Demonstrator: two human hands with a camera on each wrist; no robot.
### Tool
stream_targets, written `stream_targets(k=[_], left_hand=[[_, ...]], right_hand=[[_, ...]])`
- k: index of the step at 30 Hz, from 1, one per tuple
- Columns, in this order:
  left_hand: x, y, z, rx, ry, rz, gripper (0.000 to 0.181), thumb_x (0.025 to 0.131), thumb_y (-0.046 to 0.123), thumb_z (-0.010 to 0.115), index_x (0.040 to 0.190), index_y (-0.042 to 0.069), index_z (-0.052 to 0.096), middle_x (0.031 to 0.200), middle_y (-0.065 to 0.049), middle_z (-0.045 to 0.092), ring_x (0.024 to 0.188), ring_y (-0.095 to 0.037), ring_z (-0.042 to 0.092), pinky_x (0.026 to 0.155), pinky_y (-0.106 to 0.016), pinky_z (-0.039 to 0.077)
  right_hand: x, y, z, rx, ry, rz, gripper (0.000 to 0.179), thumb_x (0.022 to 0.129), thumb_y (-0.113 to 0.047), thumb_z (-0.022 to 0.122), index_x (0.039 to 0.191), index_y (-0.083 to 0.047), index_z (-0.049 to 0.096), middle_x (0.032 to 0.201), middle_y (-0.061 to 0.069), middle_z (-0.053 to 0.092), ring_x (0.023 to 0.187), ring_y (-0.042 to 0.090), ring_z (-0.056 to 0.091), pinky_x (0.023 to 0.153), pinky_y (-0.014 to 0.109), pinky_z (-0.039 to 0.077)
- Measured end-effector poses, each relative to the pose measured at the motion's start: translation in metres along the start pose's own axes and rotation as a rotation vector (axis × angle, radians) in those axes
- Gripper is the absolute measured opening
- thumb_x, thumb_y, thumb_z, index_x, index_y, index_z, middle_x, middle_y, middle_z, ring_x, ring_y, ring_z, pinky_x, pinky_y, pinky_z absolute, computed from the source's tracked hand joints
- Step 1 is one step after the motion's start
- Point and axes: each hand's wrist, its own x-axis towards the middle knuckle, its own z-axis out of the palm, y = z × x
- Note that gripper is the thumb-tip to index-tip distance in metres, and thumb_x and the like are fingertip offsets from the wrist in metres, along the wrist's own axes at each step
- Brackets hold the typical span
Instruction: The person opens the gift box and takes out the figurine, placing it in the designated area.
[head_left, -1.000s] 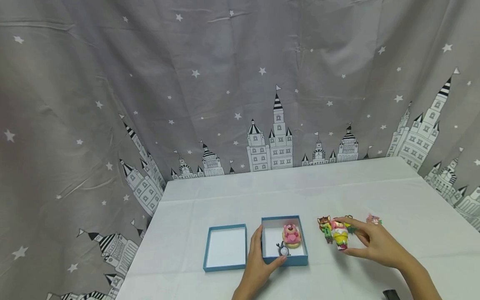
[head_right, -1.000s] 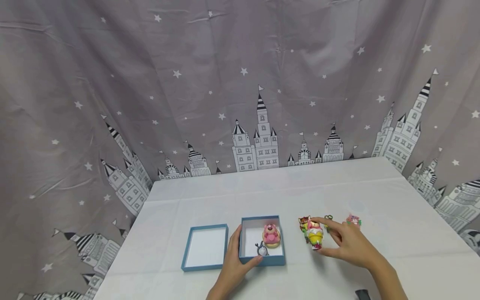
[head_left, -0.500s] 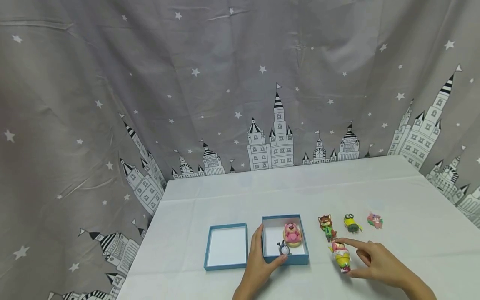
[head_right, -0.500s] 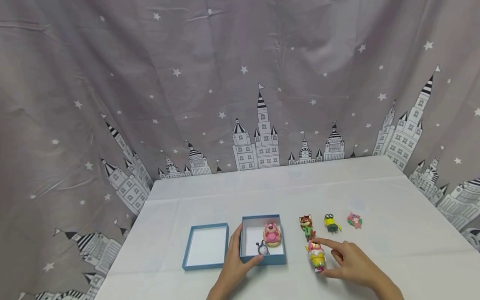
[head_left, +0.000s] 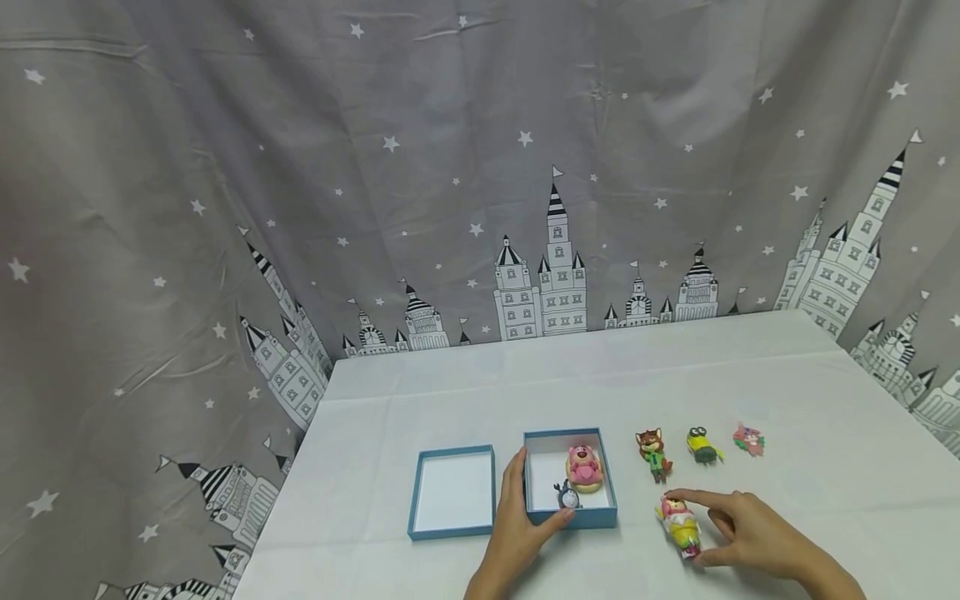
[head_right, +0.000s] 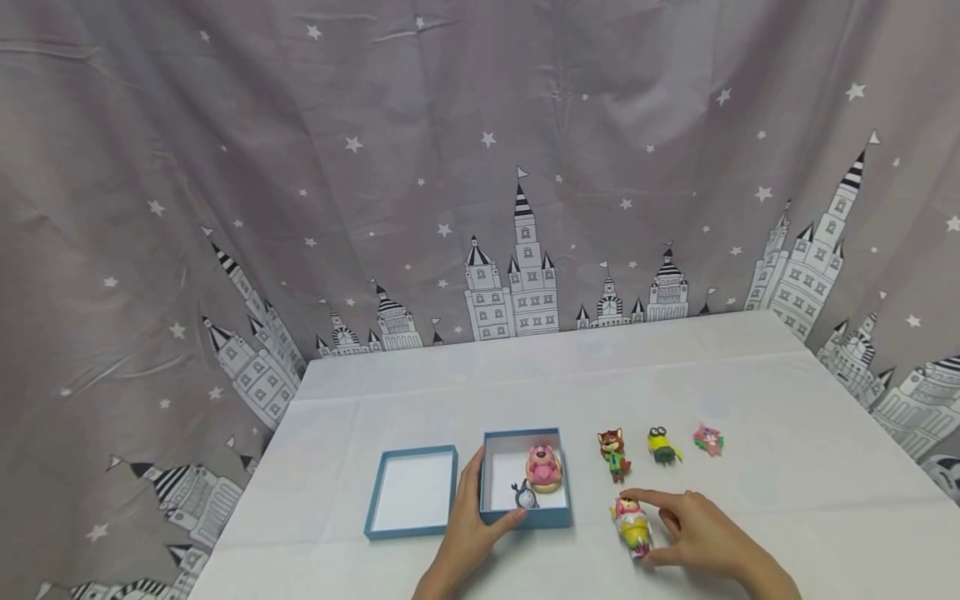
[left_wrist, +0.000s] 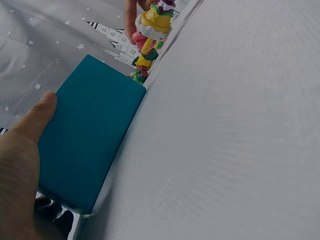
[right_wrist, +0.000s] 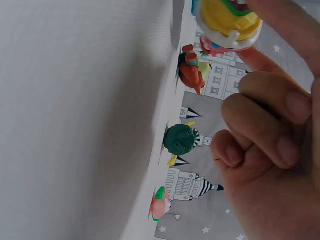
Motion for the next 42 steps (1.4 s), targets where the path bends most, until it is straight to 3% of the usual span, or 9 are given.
stream_targets(k=[15,29,42], left_hand=[[0.0008,-0.001,0.0009,-0.003,0.004,0.012,0.1,0.068,0.051,0.071,0.144,0.018,0.013,0.145,-0.006,0.021,0.133,-0.028,0.022,0.106,-0.049,0.024],[0.0011,-0.0036,0.0019,0.004,0.018,0.027,0.099,0.069,0.05,0.07,0.143,0.016,0.015,0.144,-0.009,0.023,0.132,-0.033,0.024,0.104,-0.053,0.025],[0.0012,-0.0029,0.0009,0.006,0.013,0.033,0.099,0.069,0.05,0.07,0.144,0.015,0.014,0.145,-0.01,0.022,0.132,-0.033,0.024,0.104,-0.053,0.026]], right_hand=[[0.0021,0.0011,0.0043,0.023,-0.055,0.073,0.069,0.064,-0.044,0.075,0.124,-0.02,0.051,0.053,-0.015,0.035,0.047,-0.004,0.031,0.042,0.016,0.027],[0.0017,-0.0007,0.0048,0.055,-0.052,0.013,0.071,0.065,-0.041,0.076,0.125,-0.015,0.05,0.053,-0.016,0.037,0.047,-0.006,0.032,0.044,0.014,0.03],[0.0018,0.0004,0.0059,0.056,-0.05,0.016,0.072,0.065,-0.042,0.076,0.126,-0.017,0.048,0.053,-0.014,0.039,0.047,-0.005,0.033,0.043,0.015,0.031]])
